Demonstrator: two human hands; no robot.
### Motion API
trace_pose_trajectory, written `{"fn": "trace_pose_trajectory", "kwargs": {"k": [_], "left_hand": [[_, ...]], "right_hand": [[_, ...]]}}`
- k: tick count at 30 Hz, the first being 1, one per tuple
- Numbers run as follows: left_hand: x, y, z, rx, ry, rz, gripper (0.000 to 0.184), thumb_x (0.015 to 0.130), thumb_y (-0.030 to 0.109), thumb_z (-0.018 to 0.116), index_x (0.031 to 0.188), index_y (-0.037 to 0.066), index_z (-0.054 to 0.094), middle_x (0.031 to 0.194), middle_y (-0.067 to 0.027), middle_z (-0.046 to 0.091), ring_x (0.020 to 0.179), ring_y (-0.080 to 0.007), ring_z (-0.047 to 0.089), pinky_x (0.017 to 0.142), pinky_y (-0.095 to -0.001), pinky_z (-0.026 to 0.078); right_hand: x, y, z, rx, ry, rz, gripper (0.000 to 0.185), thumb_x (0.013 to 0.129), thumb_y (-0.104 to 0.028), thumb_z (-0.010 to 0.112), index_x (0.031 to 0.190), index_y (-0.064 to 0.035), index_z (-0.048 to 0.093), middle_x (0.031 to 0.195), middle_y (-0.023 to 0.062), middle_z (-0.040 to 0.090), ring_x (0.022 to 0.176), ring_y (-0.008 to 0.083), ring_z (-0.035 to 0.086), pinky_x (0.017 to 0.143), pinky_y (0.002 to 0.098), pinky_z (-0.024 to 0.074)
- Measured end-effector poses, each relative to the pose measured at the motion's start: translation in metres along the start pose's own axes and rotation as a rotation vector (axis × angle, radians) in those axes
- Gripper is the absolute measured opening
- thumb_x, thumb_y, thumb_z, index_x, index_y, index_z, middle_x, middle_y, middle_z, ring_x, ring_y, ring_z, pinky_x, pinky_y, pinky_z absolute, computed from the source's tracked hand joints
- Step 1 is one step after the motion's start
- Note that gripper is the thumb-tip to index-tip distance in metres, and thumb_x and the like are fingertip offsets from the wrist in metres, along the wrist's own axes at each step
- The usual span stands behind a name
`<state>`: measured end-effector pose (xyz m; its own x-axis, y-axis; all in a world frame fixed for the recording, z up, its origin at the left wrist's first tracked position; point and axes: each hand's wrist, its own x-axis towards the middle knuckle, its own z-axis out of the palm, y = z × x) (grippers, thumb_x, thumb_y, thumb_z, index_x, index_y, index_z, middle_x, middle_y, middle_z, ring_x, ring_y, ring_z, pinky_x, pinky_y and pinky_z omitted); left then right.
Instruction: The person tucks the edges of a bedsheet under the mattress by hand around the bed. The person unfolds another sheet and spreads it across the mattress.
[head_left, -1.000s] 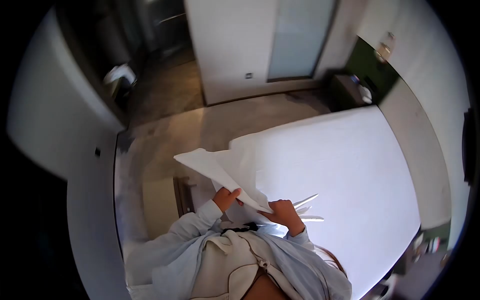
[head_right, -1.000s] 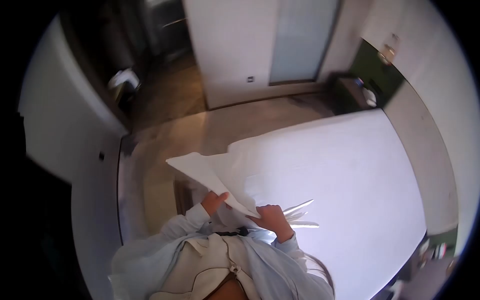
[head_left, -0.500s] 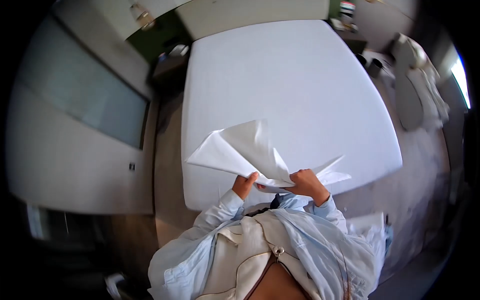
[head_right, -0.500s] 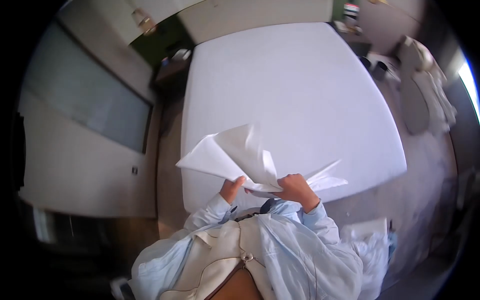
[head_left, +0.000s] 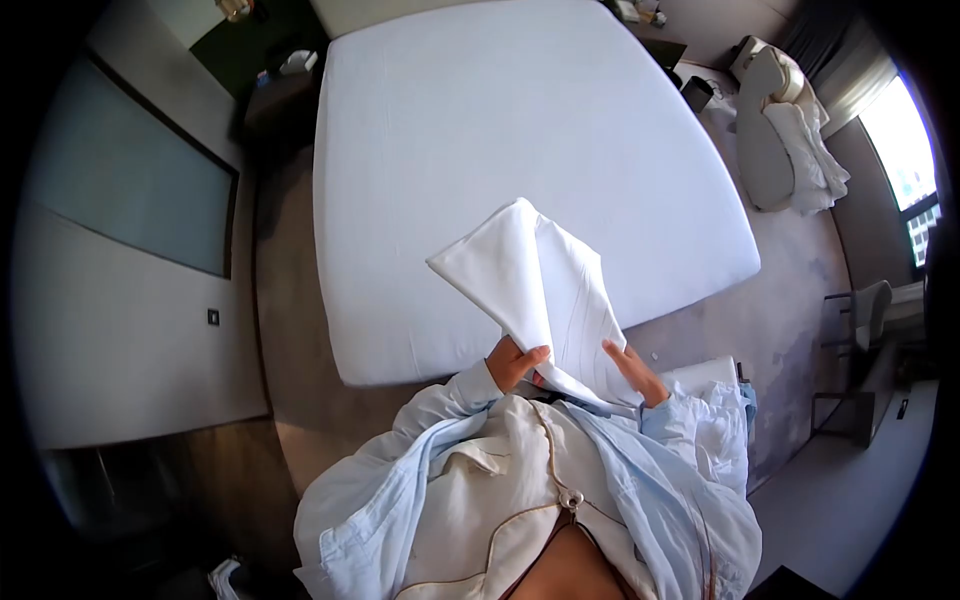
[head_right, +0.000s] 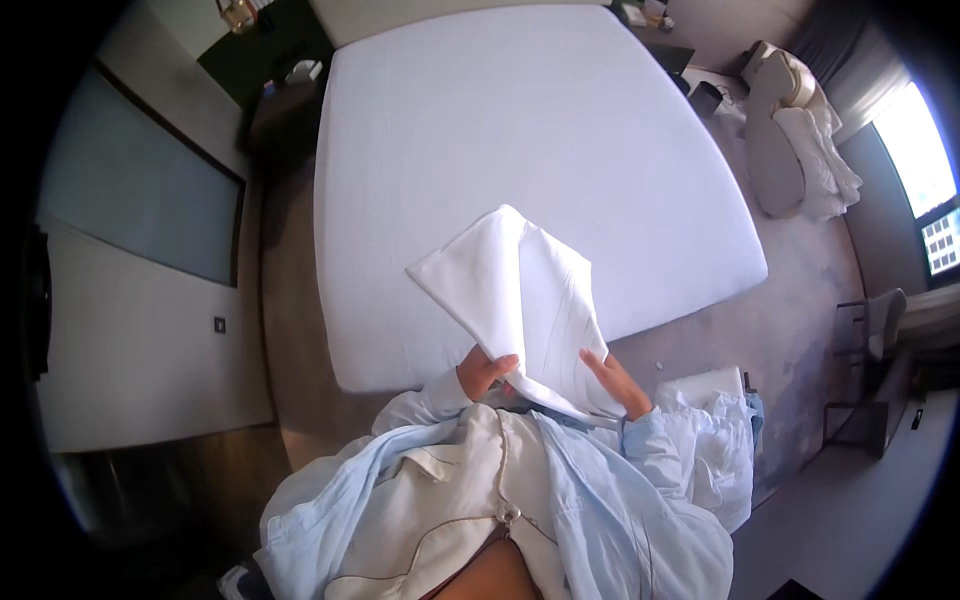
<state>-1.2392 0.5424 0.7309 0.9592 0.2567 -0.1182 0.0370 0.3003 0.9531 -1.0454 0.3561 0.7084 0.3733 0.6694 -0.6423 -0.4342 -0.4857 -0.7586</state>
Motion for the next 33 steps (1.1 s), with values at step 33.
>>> {"fn": "trace_pose_trajectory", "kwargs": {"k": [33], "left_hand": [[-0.082, 0.035, -0.156, 1.211, 0.517, 0.581, 0.03, 0.08, 0.024, 0.059, 0.099, 0.001, 0.062, 0.101, -0.0163, 0.06, 0.094, -0.0313, 0.056, 0.085, -0.0401, 0.041]], "right_hand": [[0.158, -0.231, -0.025, -1.009, 0.558, -0.929, 0.044, 0.071, -0.01, 0.064, 0.114, -0.0084, 0.058, 0.1, 0.0157, 0.064, 0.091, 0.0287, 0.062, 0.077, 0.0348, 0.0477]]}}
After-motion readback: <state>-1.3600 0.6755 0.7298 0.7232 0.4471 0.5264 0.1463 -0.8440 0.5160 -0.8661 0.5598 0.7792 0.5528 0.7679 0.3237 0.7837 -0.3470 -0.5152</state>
